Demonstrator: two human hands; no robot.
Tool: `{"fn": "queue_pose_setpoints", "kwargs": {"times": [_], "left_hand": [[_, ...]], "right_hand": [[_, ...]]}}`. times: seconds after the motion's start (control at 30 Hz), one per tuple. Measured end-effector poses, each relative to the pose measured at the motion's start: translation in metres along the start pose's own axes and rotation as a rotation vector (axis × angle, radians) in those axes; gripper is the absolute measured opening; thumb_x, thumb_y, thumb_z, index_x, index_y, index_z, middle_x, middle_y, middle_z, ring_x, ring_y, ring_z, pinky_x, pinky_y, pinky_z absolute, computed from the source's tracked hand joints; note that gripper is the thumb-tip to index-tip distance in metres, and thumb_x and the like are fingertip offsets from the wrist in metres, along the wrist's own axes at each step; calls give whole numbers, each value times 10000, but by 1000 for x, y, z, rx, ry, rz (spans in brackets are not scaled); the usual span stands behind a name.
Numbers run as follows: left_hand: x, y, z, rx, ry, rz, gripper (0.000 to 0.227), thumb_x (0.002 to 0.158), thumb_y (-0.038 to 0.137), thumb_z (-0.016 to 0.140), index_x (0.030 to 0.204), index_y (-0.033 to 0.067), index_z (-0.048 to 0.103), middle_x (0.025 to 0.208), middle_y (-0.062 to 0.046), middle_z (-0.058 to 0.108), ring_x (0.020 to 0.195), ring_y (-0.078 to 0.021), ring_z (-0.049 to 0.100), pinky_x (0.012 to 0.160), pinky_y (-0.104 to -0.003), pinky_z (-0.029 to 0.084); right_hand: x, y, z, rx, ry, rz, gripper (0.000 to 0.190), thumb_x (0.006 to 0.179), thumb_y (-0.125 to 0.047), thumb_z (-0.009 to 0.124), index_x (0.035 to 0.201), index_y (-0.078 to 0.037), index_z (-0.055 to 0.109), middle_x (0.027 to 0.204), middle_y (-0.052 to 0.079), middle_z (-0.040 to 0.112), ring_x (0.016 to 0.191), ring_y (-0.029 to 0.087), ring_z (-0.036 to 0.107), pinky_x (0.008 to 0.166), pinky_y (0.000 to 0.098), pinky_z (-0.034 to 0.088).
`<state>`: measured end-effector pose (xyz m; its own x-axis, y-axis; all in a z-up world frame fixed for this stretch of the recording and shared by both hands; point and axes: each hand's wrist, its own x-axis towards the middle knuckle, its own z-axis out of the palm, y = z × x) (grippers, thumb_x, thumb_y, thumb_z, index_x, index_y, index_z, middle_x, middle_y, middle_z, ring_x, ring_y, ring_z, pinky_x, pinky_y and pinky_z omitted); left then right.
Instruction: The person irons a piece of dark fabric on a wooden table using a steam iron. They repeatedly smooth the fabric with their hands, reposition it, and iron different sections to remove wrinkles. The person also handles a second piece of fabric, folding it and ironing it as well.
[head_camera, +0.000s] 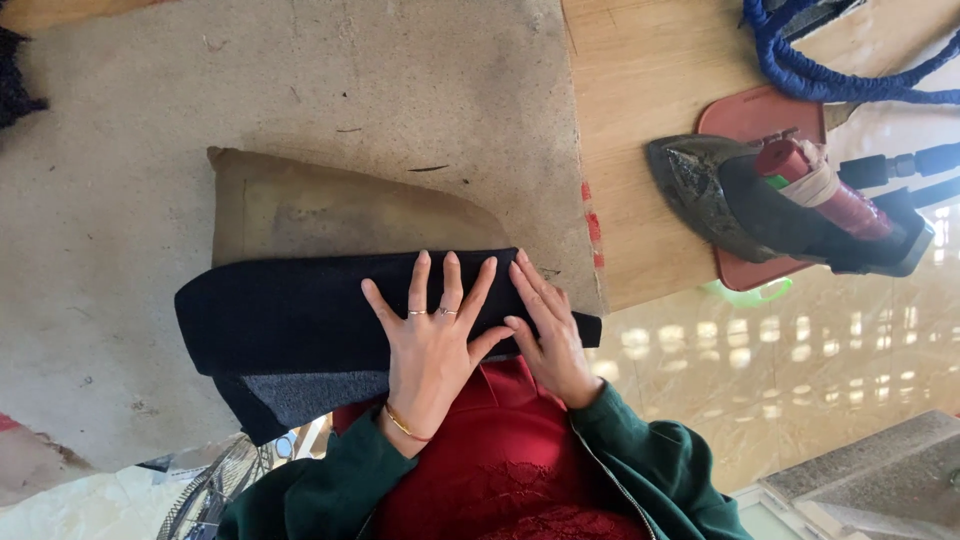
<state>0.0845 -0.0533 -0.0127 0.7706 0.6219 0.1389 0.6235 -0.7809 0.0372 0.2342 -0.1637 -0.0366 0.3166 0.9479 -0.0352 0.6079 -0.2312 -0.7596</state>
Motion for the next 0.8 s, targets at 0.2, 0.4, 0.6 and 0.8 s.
{"fn": "queue_pose_setpoints", "kwargs": {"times": [0.2, 0.4, 0.6, 0.8], "left_hand": [[-5, 3, 5, 100, -125, 2, 912, 955, 886, 431, 1675, 371, 211, 1691, -108, 82, 1563, -374, 83, 1039, -838, 359], [-3, 4, 2, 66, -130, -8, 836, 956, 825, 434, 1634, 358, 291, 1626, -56, 329, 1516, -358, 266, 1010, -826, 370], [-5, 4, 4, 46, -115, -14, 870, 958, 827, 437, 1653, 341, 246, 1658, -70, 243, 1549, -362, 138, 1044, -821, 345], [-7, 0, 2, 19, -96, -7, 876, 944, 820, 408, 1633, 289, 300, 1643, -62, 315, 1516, -316, 299, 1064, -764, 369]], "right_hand": [[37, 68, -180, -802, 499, -277, 407, 860, 147, 685, 1266, 127, 652, 1310, 360, 593, 1258, 551, 522, 1055, 664, 396], [52, 147, -298, -683, -132, 477, 440, 1044, -386, 742, 1024, 20, 573, 936, 230, 701, 894, 428, 637, 803, 479, 456], [222, 106, -178, -229, -162, 452, 266, 1023, -300, 662, 1000, -97, 492, 969, 59, 556, 915, 191, 495, 819, 383, 412], [37, 251, -290, 663, -291, 226, 181, 1141, -145, 316, 1167, -162, 495, 1248, 19, 477, 1219, 113, 430, 1134, 281, 365]]}}
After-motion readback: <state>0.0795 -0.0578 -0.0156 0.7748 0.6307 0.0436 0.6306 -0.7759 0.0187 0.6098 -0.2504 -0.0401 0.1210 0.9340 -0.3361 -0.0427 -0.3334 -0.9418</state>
